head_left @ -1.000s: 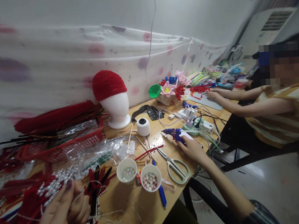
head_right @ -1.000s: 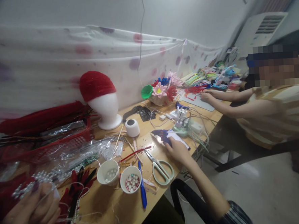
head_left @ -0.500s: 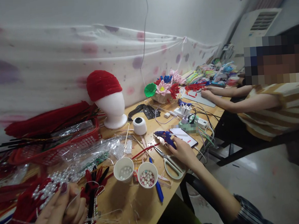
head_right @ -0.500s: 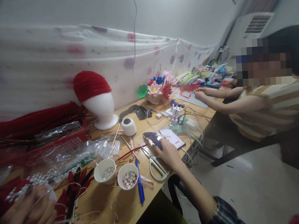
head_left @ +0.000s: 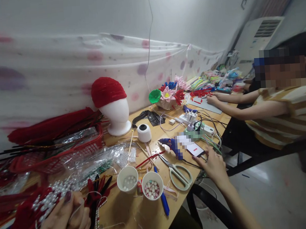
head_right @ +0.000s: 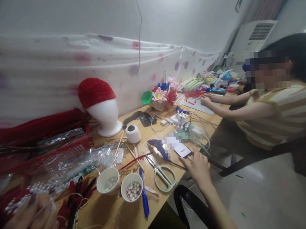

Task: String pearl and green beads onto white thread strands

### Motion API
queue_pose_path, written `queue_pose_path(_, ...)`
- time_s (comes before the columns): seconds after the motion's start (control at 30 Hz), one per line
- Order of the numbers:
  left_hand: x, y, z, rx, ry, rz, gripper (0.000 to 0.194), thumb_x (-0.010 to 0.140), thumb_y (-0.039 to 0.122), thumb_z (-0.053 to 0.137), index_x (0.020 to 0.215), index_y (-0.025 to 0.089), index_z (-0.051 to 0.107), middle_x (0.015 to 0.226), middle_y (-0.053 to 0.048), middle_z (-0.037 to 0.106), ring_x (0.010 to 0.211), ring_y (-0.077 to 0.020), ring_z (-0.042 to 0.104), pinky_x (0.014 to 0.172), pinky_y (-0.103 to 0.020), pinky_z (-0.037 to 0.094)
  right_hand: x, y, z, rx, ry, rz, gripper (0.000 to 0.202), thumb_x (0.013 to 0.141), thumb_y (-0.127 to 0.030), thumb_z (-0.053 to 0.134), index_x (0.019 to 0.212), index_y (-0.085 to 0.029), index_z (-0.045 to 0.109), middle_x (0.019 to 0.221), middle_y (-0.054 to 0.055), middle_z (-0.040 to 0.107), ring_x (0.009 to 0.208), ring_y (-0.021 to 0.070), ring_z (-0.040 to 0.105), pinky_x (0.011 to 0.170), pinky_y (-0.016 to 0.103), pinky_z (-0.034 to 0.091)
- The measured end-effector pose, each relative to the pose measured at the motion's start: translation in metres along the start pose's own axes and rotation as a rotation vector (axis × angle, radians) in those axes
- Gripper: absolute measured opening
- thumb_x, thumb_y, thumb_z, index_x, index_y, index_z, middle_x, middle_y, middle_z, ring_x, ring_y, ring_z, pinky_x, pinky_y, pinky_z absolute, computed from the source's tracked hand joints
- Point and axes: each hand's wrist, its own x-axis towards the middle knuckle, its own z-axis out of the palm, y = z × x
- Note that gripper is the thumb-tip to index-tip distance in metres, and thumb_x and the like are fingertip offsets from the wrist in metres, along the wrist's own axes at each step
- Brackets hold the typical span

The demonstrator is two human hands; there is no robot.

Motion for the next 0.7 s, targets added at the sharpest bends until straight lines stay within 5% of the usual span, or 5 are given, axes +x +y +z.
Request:
queue_pose_path(0.23,-0.011,0.012,0.037,-0.028,-0.012,0.120,0.054,0.052,0.056,0.093,0.069,0.019,0.058,0.044,0.013,0.028,0.036,-0.0028,0.023,0.033,-0.014,0.022,0.016,-0.004,0.001,0.065,0.006,-0.011,0.064,0.079,-0.067,0.052,0.114,-0.015,0.061,0.104,0.020,0.074,0.101,0.0435,0.066,0.089,0.057,0.048)
queue_pose_path(0.4,-0.001,0.004,0.040,0.044,-0.023,0.209,0.052,0.067,0.065,0.082,0.076,0.018,0.059,0.046,0.013,0.027,0.038,-0.0036,0.022,0.037,-0.013,0.019,-0.013,-0.041,-0.045,0.166,0.221,-0.048,0.067,0.084,-0.073,0.040,0.105,-0.014,0.062,0.104,0.025,0.069,0.111,0.0487,0.061,0.102,0.066,0.038)
queue_pose_path(0.47,0.001,0.001,0.040,0.058,-0.041,0.230,0.053,0.070,0.067,0.078,0.075,0.019,0.059,0.046,0.012,0.028,0.039,-0.0039,0.021,0.037,-0.014,0.018,-0.045,-0.071,-0.068,0.390,0.380,-0.063,0.050,0.083,-0.066,0.059,0.099,-0.019,0.063,0.098,0.018,0.068,0.104,0.0434,0.064,0.098,0.061,0.045)
queue_pose_path(0.57,-0.005,0.000,0.044,0.086,-0.018,0.322,0.054,0.075,0.071,0.073,0.075,0.019,0.059,0.047,0.011,0.029,0.041,-0.0053,0.023,0.039,-0.016,0.020,-0.096,-0.131,-0.091,0.855,0.245,-0.319,0.023,0.085,-0.041,0.073,0.097,-0.023,0.065,0.081,0.005,0.067,0.075,0.0261,0.067,0.077,0.043,0.055)
queue_pose_path(0.7,-0.025,0.005,0.047,0.199,0.023,0.480,0.055,0.084,0.074,0.061,0.074,0.020,0.061,0.050,0.008,0.032,0.045,-0.0087,0.030,0.043,-0.019,0.027,-0.131,-0.216,-0.097,1.131,-0.381,-0.516,0.024,0.094,-0.036,0.068,0.117,-0.027,0.068,0.097,0.005,0.075,0.079,0.0186,0.072,0.064,0.027,0.058)
